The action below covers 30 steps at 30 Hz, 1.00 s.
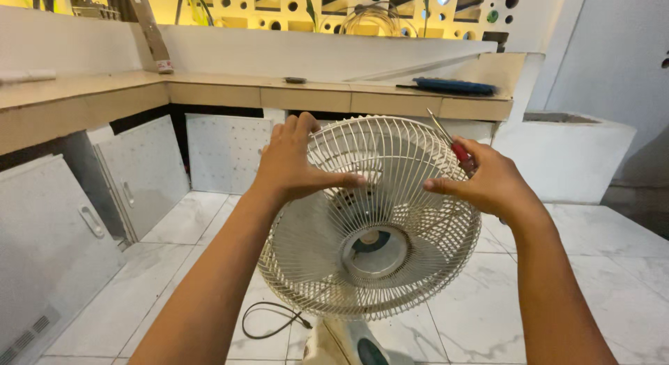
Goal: The person reassembles a pedestal fan by first tightening the central hub nut by hand, then attaching the front wire cage and securing it with a screwdriver.
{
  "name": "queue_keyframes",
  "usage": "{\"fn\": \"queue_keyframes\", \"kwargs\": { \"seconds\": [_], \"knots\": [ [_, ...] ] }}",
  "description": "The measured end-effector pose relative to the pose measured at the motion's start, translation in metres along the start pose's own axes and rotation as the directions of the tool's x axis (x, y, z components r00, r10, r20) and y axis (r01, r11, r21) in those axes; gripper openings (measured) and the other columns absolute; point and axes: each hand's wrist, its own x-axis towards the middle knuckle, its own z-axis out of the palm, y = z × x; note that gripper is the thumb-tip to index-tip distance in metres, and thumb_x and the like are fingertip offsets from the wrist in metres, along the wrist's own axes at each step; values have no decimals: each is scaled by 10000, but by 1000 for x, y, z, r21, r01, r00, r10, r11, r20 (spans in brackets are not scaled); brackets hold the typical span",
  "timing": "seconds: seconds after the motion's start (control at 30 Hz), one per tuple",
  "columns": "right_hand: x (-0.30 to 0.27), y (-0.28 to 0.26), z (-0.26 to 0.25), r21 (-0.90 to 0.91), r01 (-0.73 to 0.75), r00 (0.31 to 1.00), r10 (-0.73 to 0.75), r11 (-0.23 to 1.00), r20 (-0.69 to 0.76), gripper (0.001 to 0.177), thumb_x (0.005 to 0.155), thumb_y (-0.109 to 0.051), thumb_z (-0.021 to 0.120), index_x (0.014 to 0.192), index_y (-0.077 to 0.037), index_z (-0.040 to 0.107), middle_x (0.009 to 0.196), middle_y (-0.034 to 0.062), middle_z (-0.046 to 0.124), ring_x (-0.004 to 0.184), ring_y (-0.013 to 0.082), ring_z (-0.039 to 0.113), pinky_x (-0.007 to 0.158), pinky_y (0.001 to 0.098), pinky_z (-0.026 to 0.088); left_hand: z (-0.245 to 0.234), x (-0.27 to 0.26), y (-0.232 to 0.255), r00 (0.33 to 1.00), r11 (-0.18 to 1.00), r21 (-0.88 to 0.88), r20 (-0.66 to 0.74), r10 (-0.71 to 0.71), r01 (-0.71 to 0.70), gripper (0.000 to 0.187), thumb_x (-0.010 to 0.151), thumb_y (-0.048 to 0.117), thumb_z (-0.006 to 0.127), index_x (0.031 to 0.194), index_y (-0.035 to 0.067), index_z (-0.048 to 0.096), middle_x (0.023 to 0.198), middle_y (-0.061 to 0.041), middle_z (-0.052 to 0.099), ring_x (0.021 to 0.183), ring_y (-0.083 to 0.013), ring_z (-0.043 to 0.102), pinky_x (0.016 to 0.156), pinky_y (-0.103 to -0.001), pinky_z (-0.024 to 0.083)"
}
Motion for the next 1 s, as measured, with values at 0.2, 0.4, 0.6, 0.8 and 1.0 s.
{"fn": "queue_keyframes", "kwargs": {
  "seconds": [0.2, 0.4, 0.6, 0.8, 1.0],
  "knots": [
    [10, 10, -2, 43, -50, 999, 50, 998, 2, 1032, 428, -534, 932, 1330, -133, 631, 1242, 129, 718, 1187, 288, 675, 1002, 418, 523, -2, 1, 6, 1000, 999, -32, -17, 19, -20, 1109, 391, 755, 904, 1211, 95, 559, 1242, -110, 595, 1214, -317, 528, 986, -486, 461],
    [18, 34, 2, 41, 94, 995, -93, 995, -22, 1037, 450, -547, 971, 1309, -84, 619, 1245, 138, 684, 1194, 274, 635, 988, 403, 499, -5, 2, 7, 999, 1000, -28, 35, -2, 3, 1127, 366, 742, 909, 1224, 105, 550, 1250, -105, 583, 1215, -316, 526, 981, -500, 463],
    [27, 46, -8, 237, -211, 963, 160, 948, 217, 946, 730, -505, 921, 1540, -139, 594, 1089, 407, 676, 839, 435, 572, 654, 501, 422, -6, 10, 3, 989, 997, 64, 142, -52, 43, 1234, 332, 755, 903, 1333, 176, 470, 1362, -61, 487, 1331, -303, 427, 970, -645, 384],
    [17, 27, -7, 232, -73, 991, 45, 970, 126, 909, 575, -499, 886, 1324, -85, 580, 1032, 109, 709, 757, 172, 680, 552, 340, 538, -5, 11, -1, 971, 996, 62, 222, -84, 72, 1325, 281, 720, 937, 1374, 184, 416, 1401, -71, 429, 1367, -310, 375, 1009, -706, 347],
    [4, 18, -10, 237, -140, 986, 112, 962, 125, 856, 603, -496, 859, 1315, -93, 608, 1056, 201, 717, 740, 277, 589, 553, 370, 453, 1, 9, 2, 982, 995, 59, 168, -87, 78, 1295, 269, 714, 936, 1348, 184, 452, 1363, -56, 461, 1346, -308, 398, 999, -707, 336]
  ]
}}
